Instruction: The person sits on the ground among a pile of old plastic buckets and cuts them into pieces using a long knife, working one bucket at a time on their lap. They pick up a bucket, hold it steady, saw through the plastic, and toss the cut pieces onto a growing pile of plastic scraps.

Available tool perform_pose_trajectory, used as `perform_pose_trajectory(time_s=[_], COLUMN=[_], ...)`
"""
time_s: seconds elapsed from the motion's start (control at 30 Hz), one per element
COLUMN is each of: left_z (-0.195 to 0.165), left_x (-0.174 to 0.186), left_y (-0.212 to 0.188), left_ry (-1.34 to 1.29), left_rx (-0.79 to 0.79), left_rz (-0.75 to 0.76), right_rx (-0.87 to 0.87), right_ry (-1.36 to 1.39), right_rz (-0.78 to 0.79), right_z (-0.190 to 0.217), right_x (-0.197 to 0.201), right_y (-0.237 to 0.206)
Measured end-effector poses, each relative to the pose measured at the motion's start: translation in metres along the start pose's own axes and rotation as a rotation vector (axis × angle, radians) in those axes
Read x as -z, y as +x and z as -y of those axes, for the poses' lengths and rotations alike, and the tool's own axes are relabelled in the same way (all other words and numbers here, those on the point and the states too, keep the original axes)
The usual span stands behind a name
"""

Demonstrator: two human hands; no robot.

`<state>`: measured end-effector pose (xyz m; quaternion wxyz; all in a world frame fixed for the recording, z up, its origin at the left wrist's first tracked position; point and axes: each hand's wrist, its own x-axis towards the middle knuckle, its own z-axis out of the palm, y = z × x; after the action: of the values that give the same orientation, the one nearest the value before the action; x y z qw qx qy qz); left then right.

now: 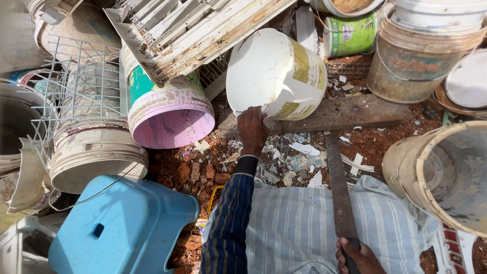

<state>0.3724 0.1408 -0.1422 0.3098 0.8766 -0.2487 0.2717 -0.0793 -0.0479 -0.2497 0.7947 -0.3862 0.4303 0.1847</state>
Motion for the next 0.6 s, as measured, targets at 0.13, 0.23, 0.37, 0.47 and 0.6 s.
perform_pose_trajectory(time_s=[0.13,0.23,0.37,0.47,0.6], left_z=[0.000,-0.004,0.020,0.051,0.057], left_x=[0.021,0.026,0.026,0.022,0.009], left_y=[0.054,0.080,0.075,0.039,-0.014], left_ry=[-0.105,-0.061,-0.427,-0.761,-1.036], left_rx=[-0.073,0.125,0.322,0.695,1.234], left_rz=[-0.177,-0.104,-0.313,-0.300,-0.249], right_rx=[0.137,0.209,0.271,0.263,0.222], right_ry=[-0.021,-0.027,-0.020,-0.018,-0.023], right_rz=[-0.034,-0.044,-0.092,-0.083,-0.061], right_z=[0.003,0.004,0.003,0.005,0.009], right_x=[-0.017,-0.025,-0.030,-0.034,-0.037], right_y=[-0.016,-0.026,-0.035,-0.038,-0.040])
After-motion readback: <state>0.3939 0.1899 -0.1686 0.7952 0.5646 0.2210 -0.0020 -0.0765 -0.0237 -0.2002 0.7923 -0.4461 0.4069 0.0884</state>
